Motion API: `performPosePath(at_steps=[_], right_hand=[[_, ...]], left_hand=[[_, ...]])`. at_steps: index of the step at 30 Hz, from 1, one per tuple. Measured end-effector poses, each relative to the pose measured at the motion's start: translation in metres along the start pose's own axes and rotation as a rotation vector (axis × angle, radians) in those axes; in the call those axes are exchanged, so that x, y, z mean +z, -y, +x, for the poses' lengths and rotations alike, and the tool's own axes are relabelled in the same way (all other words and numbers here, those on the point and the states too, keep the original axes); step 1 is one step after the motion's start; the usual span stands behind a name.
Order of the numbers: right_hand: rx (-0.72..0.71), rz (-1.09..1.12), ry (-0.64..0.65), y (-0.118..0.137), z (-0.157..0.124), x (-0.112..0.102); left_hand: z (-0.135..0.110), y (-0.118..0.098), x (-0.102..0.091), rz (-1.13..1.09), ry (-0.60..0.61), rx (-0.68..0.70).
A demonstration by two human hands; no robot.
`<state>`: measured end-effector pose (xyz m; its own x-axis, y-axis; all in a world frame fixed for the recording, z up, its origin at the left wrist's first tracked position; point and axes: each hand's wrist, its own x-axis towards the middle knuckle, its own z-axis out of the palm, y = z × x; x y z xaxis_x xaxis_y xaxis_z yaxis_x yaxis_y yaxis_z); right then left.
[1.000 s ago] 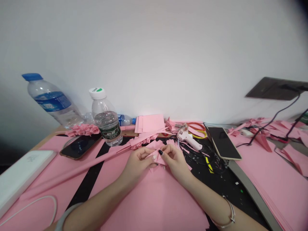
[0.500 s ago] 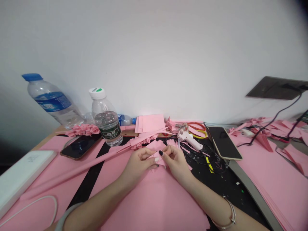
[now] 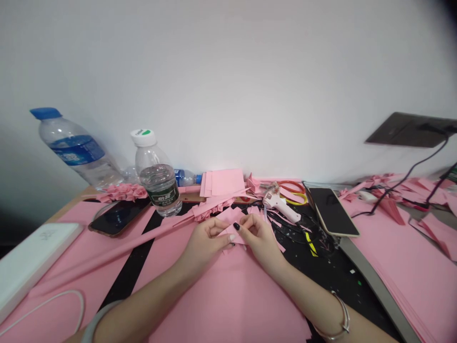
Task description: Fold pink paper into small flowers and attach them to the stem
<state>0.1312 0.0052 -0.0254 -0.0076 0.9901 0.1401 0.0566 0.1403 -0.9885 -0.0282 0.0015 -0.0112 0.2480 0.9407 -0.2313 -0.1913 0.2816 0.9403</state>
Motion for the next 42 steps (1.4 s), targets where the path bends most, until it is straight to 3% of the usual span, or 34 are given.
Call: performPosePath(at_steps=[16, 24, 31, 37, 42], right_hand=[[0.063, 0.022, -0.009, -0.001, 0.001, -0.001], [0.182, 0.048, 0.161, 0.006, -0.003, -0.001], [0.11, -0.066, 0.181, 0.006, -0.005, -0.002], [-0.035, -0.191, 0.152, 0.009, -0.004, -0.003], [0.088, -0.078, 0.171, 0.01, -0.007, -0.002]], left_hand=[[-0.001, 0.0, 0.001, 0.015, -0.035, 0.003], [-0.002, -0.004, 0.003, -0.079, -0.047, -0.047], [-0.003, -0.003, 0.004, -0.116, -0.054, -0.073], [-0.001, 0.0, 0.002, -0.119, -0.003, -0.072], [-0.002, -0.001, 0.002, -0.116, 0.01, -0.058]])
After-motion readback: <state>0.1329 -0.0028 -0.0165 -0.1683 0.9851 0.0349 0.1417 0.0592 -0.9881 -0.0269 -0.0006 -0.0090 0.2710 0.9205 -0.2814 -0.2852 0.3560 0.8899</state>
